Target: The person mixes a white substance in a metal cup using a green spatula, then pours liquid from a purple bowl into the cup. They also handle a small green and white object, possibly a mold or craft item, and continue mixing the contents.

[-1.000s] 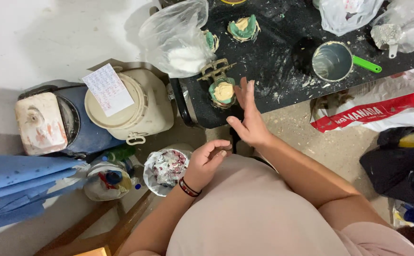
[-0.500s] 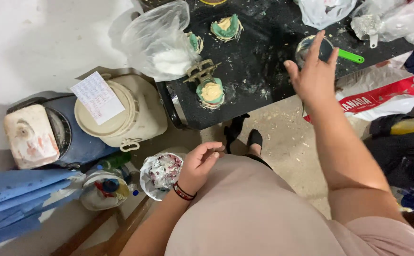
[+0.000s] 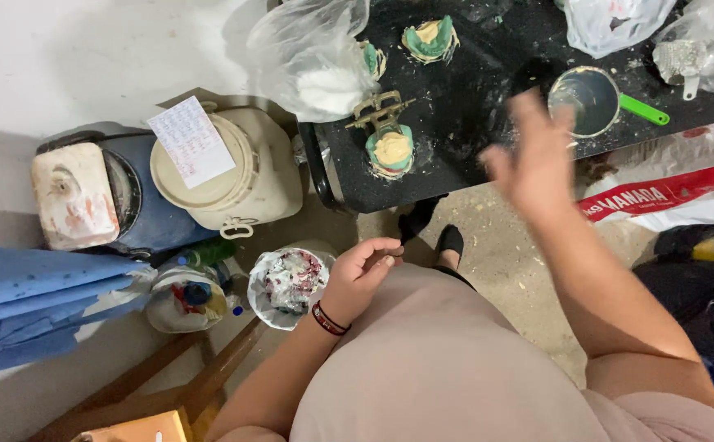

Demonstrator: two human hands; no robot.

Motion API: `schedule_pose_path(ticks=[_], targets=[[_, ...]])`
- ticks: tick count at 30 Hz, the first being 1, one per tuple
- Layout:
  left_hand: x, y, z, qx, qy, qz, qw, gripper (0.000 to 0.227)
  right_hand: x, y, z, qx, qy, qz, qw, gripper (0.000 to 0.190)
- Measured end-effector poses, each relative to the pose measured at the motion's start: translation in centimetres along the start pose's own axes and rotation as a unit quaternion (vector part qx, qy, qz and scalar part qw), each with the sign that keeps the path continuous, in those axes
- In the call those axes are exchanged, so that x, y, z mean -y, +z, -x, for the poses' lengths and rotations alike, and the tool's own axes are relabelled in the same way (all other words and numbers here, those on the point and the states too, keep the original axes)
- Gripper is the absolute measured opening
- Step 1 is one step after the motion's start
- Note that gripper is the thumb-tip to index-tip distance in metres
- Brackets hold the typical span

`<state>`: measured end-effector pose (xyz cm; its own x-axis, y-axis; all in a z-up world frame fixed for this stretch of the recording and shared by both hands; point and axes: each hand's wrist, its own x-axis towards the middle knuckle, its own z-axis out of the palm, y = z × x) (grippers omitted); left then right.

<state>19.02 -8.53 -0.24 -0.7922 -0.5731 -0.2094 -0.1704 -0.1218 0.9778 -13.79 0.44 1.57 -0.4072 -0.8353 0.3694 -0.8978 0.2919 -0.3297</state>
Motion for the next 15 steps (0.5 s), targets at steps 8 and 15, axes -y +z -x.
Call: schedule_pose_path(ticks=[8, 15], targets=[[-1.0, -0.5, 1.1, -0.012, -0.023, 0.054, 0.998, 0.028, 11.7, 8.1, 2.4, 0.077, -0.230, 0.076, 0.967, 0.088], [-0.1, -1.2, 1.6, -0.013, -0.030, 0.059, 0.998, 0.028, 14.5, 8.5, 2.1, 0.146, -0.184, 0.215, 0.948, 0.110]])
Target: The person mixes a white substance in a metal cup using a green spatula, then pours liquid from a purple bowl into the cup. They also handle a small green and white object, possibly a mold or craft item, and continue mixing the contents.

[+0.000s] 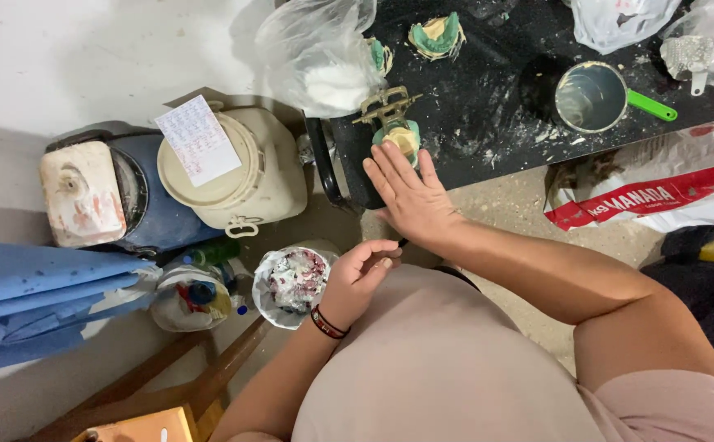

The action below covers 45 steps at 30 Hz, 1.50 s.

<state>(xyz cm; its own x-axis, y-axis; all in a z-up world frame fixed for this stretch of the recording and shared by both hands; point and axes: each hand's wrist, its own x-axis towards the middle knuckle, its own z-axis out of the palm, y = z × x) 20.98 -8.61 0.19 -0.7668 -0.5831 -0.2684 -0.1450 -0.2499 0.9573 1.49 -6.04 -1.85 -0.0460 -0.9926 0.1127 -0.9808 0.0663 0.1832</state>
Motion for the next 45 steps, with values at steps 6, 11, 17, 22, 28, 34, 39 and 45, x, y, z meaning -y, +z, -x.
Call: schedule_pose_path(ticks=[6, 11, 17, 22, 28, 34, 39, 45], targets=[[-0.6, -0.2, 0.3, -0.001, -0.003, 0.023, 1.000, 0.028, -0.3, -0.4, 0.0, -0.014, -0.006, 0.013, 1.000, 0.109], [-0.5, -0.2, 0.2, 0.008, 0.005, -0.014, 1.000, 0.028, -1.1, 0.6, 1.3, -0.037, -0.010, -0.013, 0.999, 0.100], [-0.5, -0.1, -0.1, 0.007, 0.015, -0.020, 1.000, 0.029, -2.4, 2.9, 2.7, -0.093, -0.003, -0.032, 0.995, 0.097], [-0.6, 0.2, -0.3, 0.010, 0.023, -0.013, 1.000, 0.028, -3.6, 3.8, 3.3, -0.118, -0.012, -0.046, 0.992, 0.091], [-1.2, 0.7, -0.1, 0.004, 0.017, -0.046, 0.999, 0.029, -4.1, 4.8, 4.2, -0.127, -0.004, -0.059, 0.990, 0.092], [-0.9, 0.9, 0.0, 0.009, 0.016, -0.053, 0.998, 0.029, -4.7, 5.4, 4.7, -0.119, 0.003, -0.099, 0.988, 0.087], [-1.0, 0.9, -0.1, 0.007, 0.015, -0.053, 0.998, 0.029, -5.2, 6.0, 4.8, -0.131, -0.003, -0.135, 0.982, 0.087], [-0.9, 1.0, 0.0, 0.020, 0.024, -0.077, 0.997, 0.029, -8.3, 4.5, 4.2, -0.153, 0.013, -0.258, 0.954, 0.099]])
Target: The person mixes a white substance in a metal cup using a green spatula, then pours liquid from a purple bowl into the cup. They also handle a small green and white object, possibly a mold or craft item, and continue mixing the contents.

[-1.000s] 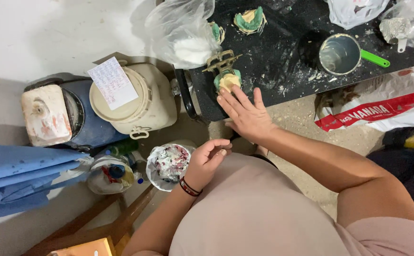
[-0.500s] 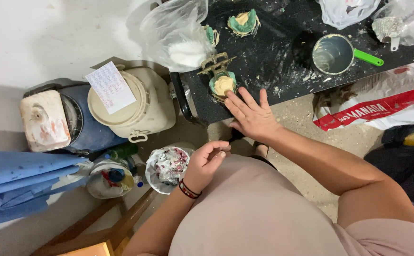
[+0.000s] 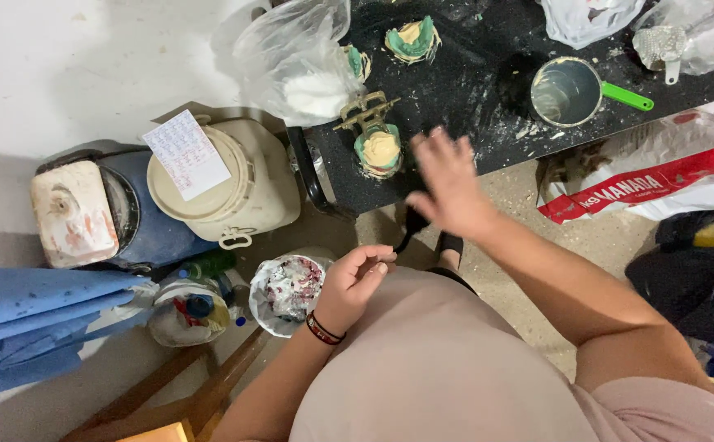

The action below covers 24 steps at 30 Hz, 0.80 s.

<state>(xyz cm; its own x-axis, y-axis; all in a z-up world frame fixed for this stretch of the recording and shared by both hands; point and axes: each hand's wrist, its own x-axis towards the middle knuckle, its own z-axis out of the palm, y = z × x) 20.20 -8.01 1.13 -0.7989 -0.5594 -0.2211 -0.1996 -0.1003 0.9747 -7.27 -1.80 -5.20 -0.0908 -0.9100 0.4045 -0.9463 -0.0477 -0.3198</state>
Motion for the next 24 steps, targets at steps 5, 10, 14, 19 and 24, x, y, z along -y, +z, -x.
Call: schedule_pose_path(ticks=[5, 10, 14, 19, 24], targets=[[-1.1, -0.3, 0.2, 0.001, -0.018, 0.011, 1.000, 0.026, -5.3, -8.0, 1.6, -0.118, 0.167, 0.011, 0.979, 0.087], [-1.3, -0.1, -0.2, 0.011, -0.030, 0.001, 0.999, 0.026, -10.4, -8.8, 4.5, -0.035, 0.216, 0.143, 0.965, 0.105], [-0.8, 0.4, -0.5, 0.017, -0.018, 0.022, 0.999, 0.026, -12.2, -7.9, 5.6, -0.080, 0.183, 0.205, 0.958, 0.090], [-1.4, 0.7, -0.7, 0.021, -0.034, 0.004, 0.999, 0.031, -13.5, -7.9, 6.6, -0.116, 0.120, 0.250, 0.954, 0.074], [-0.5, 0.7, -0.9, 0.018, -0.020, 0.005, 1.000, 0.029, -13.7, -9.5, 6.7, -0.087, 0.094, 0.239, 0.962, 0.041]])
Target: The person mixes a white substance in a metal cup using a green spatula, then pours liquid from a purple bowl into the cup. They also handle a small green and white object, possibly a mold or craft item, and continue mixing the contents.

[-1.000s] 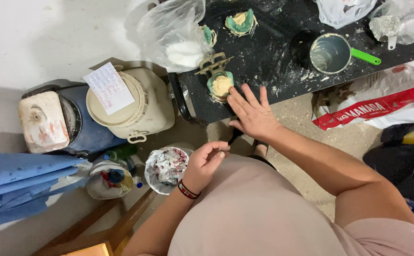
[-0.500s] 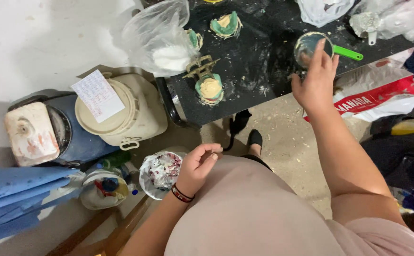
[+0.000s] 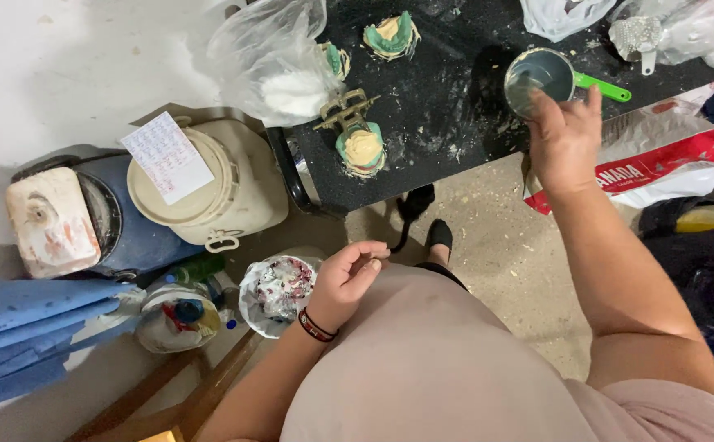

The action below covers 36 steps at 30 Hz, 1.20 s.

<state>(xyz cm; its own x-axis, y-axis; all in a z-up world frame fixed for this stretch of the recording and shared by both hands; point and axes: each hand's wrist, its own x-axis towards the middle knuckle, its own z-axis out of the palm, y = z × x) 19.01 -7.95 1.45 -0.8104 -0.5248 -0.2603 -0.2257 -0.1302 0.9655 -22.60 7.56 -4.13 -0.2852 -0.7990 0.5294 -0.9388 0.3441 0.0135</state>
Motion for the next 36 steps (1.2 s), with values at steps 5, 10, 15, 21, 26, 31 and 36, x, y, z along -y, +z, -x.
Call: schedule_pose_path(ticks=[5, 10, 15, 21, 26, 31, 36], targets=[[-0.1, -0.3, -0.1, -0.007, -0.004, -0.006, 1.000, 0.030, 1.1, -2.5, -3.6, 0.117, 0.003, -0.006, 0.993, 0.084], [0.0, -0.1, -0.1, -0.007, 0.011, -0.008, 1.000, 0.028, 1.2, -0.3, -5.5, 0.350, 0.045, 0.076, 0.932, 0.125], [-0.8, -0.5, -0.1, -0.011, -0.006, 0.014, 1.000, 0.028, 1.3, -0.7, -5.1, 0.310, 0.053, 0.087, 0.945, 0.110], [0.3, -0.8, -0.1, -0.022, -0.034, 0.047, 0.998, 0.029, 11.3, -7.4, -10.5, 0.231, 0.089, -0.042, 0.968, 0.063], [0.6, -1.2, -0.1, -0.021, -0.010, 0.062, 0.998, 0.028, 19.0, -0.9, -7.1, 0.109, -0.186, -0.154, 0.964, 0.079], [0.9, -1.2, 0.1, -0.016, -0.009, 0.076, 0.997, 0.028, 24.6, 0.1, -7.1, 0.125, -0.201, -0.085, 0.968, 0.095], [1.3, -1.5, 0.3, -0.023, -0.008, -0.004, 1.000, 0.028, 25.9, -0.4, -7.4, 0.158, -0.179, -0.060, 0.969, 0.099]])
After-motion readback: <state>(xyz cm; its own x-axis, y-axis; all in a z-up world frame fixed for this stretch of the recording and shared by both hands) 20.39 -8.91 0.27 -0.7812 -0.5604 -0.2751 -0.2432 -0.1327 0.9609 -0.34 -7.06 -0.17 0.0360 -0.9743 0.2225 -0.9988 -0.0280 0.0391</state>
